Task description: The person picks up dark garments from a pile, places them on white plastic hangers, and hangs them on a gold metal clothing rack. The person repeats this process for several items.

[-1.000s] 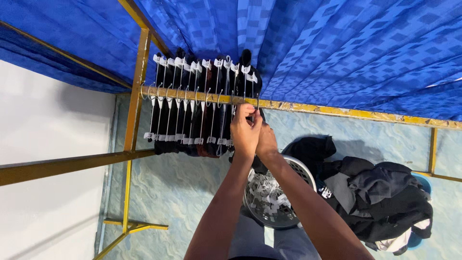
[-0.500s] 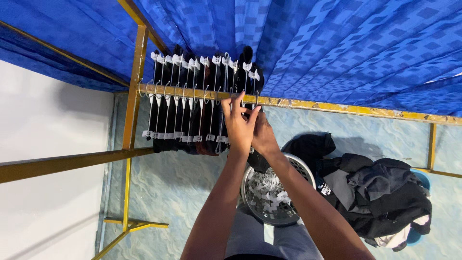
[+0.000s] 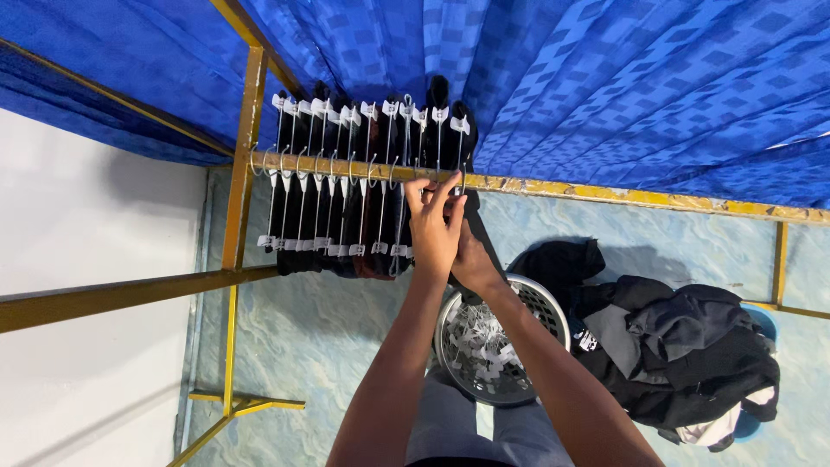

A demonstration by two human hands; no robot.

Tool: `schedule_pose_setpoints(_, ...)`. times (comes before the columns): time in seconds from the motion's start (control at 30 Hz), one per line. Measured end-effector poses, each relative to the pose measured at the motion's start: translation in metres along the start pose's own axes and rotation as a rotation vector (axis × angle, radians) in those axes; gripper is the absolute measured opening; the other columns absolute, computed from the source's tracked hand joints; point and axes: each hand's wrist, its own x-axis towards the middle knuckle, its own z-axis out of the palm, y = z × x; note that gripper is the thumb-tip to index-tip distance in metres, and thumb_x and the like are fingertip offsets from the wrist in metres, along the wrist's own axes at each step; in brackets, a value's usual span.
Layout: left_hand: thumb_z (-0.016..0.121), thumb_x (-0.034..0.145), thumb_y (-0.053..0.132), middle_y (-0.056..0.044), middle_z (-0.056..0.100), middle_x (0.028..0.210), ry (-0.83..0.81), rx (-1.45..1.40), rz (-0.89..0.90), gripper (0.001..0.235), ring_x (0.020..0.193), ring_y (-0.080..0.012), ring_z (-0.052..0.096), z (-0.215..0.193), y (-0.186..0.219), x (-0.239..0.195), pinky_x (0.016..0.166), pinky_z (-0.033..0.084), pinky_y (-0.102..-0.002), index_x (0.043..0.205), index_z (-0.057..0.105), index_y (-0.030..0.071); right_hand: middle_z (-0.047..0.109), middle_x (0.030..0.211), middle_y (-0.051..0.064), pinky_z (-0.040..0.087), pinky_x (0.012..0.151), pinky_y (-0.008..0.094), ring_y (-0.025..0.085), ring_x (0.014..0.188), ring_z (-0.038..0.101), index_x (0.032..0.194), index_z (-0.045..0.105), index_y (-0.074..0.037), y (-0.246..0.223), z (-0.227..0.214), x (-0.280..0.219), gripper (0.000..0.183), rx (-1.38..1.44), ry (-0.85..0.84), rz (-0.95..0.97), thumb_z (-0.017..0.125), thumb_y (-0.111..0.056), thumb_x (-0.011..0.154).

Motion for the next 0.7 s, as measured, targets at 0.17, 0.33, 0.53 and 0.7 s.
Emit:
schedule_pose_setpoints(0.17, 0.069, 0.097, 0.000, -0.011, 0.043, 0.128, -0.034, -0.040, 0.095, 0.043, 0.106, -0.0204, 0.071, -0.004, -0.005, -0.005, 0.087, 0.061, -0.031, 0.137, 0.064, 0.015, 0.066, 0.115, 0.020, 0.052, 0.087, 0.041, 0.032, 0.110, 0.064, 0.131, 0.041, -0.005, 0.018, 0.002, 0.001, 0.044, 0.040, -0.032, -0.013, 0.067, -0.015, 0.097)
schedule_pose_setpoints(0.33, 0.067, 0.093, -0.005, -0.013, 0.044, 0.126, 0.013, -0.056, 0.097, 0.035, 0.106, -0.0236, 0.068, -0.007, -0.005, -0.013, 0.084, 0.061, -0.031, 0.125, 0.061, 0.007, 0.055, 0.097, 0.012, 0.049, 0.079, 0.035, 0.016, 0.088, 0.051, 0.131, 0.040, -0.007, 0.027, -0.004, -0.004, 0.037, 0.113, -0.115, 0.058, 0.059, -0.008, 0.099)
schedule_pose_setpoints(0.53, 0.064, 0.091, -0.007, -0.014, 0.052, 0.113, -0.017, -0.003, 0.095, 0.025, 0.100, -0.0271, 0.062, -0.011, -0.012, -0.022, 0.080, 0.057, -0.034, 0.113, 0.056, 0.000, 0.054, 0.093, 0.006, 0.048, 0.076, 0.032, 0.013, 0.084, 0.050, 0.122, 0.042, -0.008, 0.036, -0.004, -0.002, 0.019, 0.158, -0.072, 0.020, 0.051, -0.005, 0.105)
schedule_pose_setpoints(0.7, 0.057, 0.093, -0.006, -0.014, 0.052, 0.114, -0.033, 0.028, 0.010, 0.023, 0.102, -0.0309, 0.063, -0.012, -0.020, -0.028, 0.085, 0.055, -0.039, 0.116, 0.056, 0.000, 0.052, 0.090, 0.007, 0.048, 0.072, 0.035, 0.017, 0.079, 0.050, 0.122, 0.043, -0.008, 0.037, 0.002, 0.003, 0.018, 0.174, -0.019, -0.015, 0.051, -0.006, 0.106)
